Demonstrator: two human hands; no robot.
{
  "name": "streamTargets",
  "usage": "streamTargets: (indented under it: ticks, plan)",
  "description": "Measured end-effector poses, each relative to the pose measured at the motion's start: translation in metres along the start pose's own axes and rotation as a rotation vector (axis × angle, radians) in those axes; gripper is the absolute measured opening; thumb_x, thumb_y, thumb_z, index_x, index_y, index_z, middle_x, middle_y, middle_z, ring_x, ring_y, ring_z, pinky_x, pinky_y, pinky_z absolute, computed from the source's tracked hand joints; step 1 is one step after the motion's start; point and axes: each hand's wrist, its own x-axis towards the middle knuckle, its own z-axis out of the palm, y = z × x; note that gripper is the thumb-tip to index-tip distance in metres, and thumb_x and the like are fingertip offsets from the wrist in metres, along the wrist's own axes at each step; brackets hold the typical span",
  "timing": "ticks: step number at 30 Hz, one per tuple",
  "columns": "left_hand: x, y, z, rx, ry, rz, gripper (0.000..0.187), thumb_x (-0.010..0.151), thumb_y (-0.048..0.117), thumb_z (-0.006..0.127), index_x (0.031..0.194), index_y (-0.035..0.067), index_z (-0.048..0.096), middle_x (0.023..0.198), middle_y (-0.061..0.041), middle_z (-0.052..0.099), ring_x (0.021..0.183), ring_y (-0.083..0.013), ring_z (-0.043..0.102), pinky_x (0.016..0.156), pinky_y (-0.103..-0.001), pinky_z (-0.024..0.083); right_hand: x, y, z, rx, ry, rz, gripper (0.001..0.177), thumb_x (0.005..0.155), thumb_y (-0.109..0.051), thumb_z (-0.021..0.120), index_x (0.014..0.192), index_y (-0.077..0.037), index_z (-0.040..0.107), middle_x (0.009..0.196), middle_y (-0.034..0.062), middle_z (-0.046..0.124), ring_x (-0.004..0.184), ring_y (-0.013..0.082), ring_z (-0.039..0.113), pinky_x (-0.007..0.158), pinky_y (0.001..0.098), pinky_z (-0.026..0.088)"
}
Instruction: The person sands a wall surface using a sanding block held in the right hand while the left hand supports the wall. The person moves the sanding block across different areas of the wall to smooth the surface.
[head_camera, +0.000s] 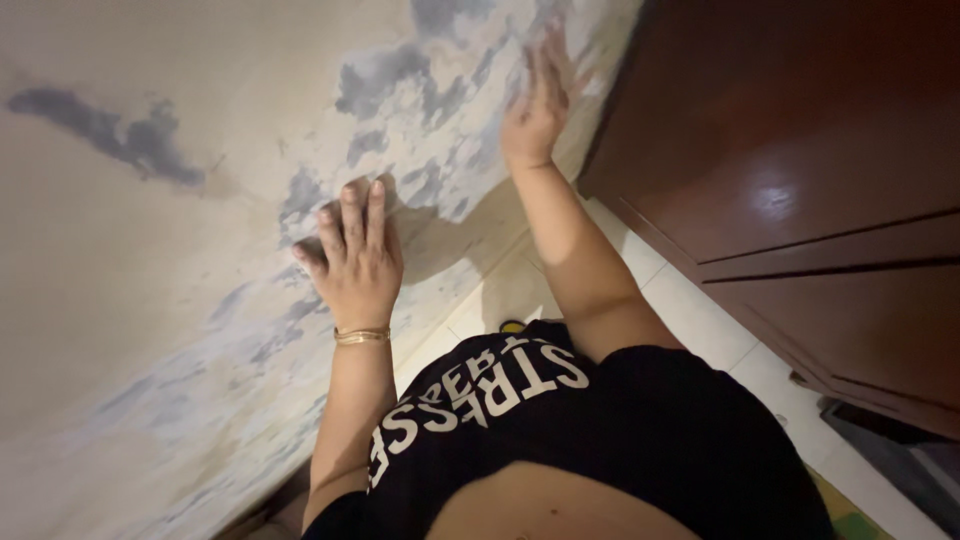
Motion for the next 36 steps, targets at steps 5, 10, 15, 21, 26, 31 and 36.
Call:
streamTargets:
  ticks: [5, 10, 15, 21, 26, 31, 36]
  plan:
    - [-0.006, 0.004, 0.008, -0.010, -0.004, 0.001, 0.058, 0.118, 0.046, 0.058, 0.168, 0.030, 0.035, 0.180, -0.005, 0.007, 0.165, -0.0315, -0.006, 0.130, -0.058, -0.013, -0.023, 0.049, -0.003, -0.159, 0.028, 0.340, 0.035, 0.112, -0.023, 0.050, 0.143, -0.012, 0.061, 0.147, 0.0142, 0.064, 0.133, 0.0289, 0.066, 0.112, 0.0433, 0.048]
    - [-0.007, 0.006, 0.012, 0.006, -0.011, -0.010, 0.061, 0.118, 0.052, 0.056, 0.169, 0.030, 0.031, 0.180, -0.006, 0.005, 0.166, -0.0325, -0.007, 0.130, -0.059, -0.013, 0.001, -0.005, -0.005, 0.040, -0.046, 0.320, 0.040, 0.110, -0.017, 0.052, 0.150, -0.014, 0.053, 0.155, 0.0094, 0.055, 0.142, 0.0256, 0.057, 0.127, 0.0525, 0.017]
    - [-0.009, 0.008, 0.012, 0.021, -0.031, -0.018, 0.067, 0.115, 0.059, 0.051, 0.171, 0.031, 0.025, 0.181, -0.006, 0.001, 0.166, -0.0322, -0.010, 0.129, -0.059, -0.015, 0.001, -0.034, -0.008, -0.054, -0.043, -0.058, 0.040, 0.112, -0.012, 0.053, 0.150, -0.023, 0.052, 0.160, 0.0037, 0.050, 0.147, 0.0234, 0.048, 0.132, 0.0544, 0.002]
    - [-0.012, 0.007, 0.012, -0.010, -0.037, -0.017, 0.067, 0.112, 0.055, 0.050, 0.171, 0.032, 0.028, 0.176, -0.006, 0.001, 0.166, -0.0321, -0.011, 0.130, -0.058, -0.014, -0.025, 0.030, -0.010, -0.130, -0.086, 0.576, 0.038, 0.113, -0.023, 0.046, 0.148, -0.017, 0.057, 0.144, 0.0144, 0.065, 0.133, 0.0283, 0.064, 0.113, 0.0387, 0.050]
    - [-0.004, 0.006, 0.010, -0.030, -0.005, -0.026, 0.061, 0.116, 0.055, 0.058, 0.170, 0.033, 0.040, 0.179, -0.004, 0.009, 0.166, -0.0307, -0.005, 0.131, -0.058, -0.011, -0.006, 0.010, -0.003, -0.060, -0.052, 0.667, 0.042, 0.111, -0.030, 0.047, 0.150, -0.016, 0.052, 0.150, 0.0095, 0.060, 0.133, 0.0213, 0.065, 0.113, 0.0375, 0.051]
    - [-0.009, 0.007, 0.009, -0.042, -0.010, -0.029, 0.057, 0.117, 0.056, 0.057, 0.166, 0.032, 0.041, 0.179, -0.005, 0.012, 0.166, -0.0312, -0.004, 0.130, -0.058, -0.012, 0.010, -0.023, -0.005, -0.277, -0.067, 0.019, 0.037, 0.112, -0.021, 0.046, 0.148, -0.019, 0.057, 0.159, 0.0019, 0.053, 0.152, 0.0245, 0.047, 0.134, 0.0537, -0.002]
    - [-0.006, 0.004, 0.008, -0.040, -0.031, -0.017, 0.061, 0.117, 0.055, 0.058, 0.170, 0.032, 0.039, 0.179, -0.004, 0.012, 0.165, -0.0310, -0.004, 0.129, -0.058, -0.012, -0.012, 0.025, -0.005, -0.137, -0.052, 0.134, 0.039, 0.108, -0.017, 0.048, 0.145, -0.015, 0.057, 0.152, 0.0106, 0.057, 0.136, 0.0261, 0.062, 0.121, 0.0460, 0.039]
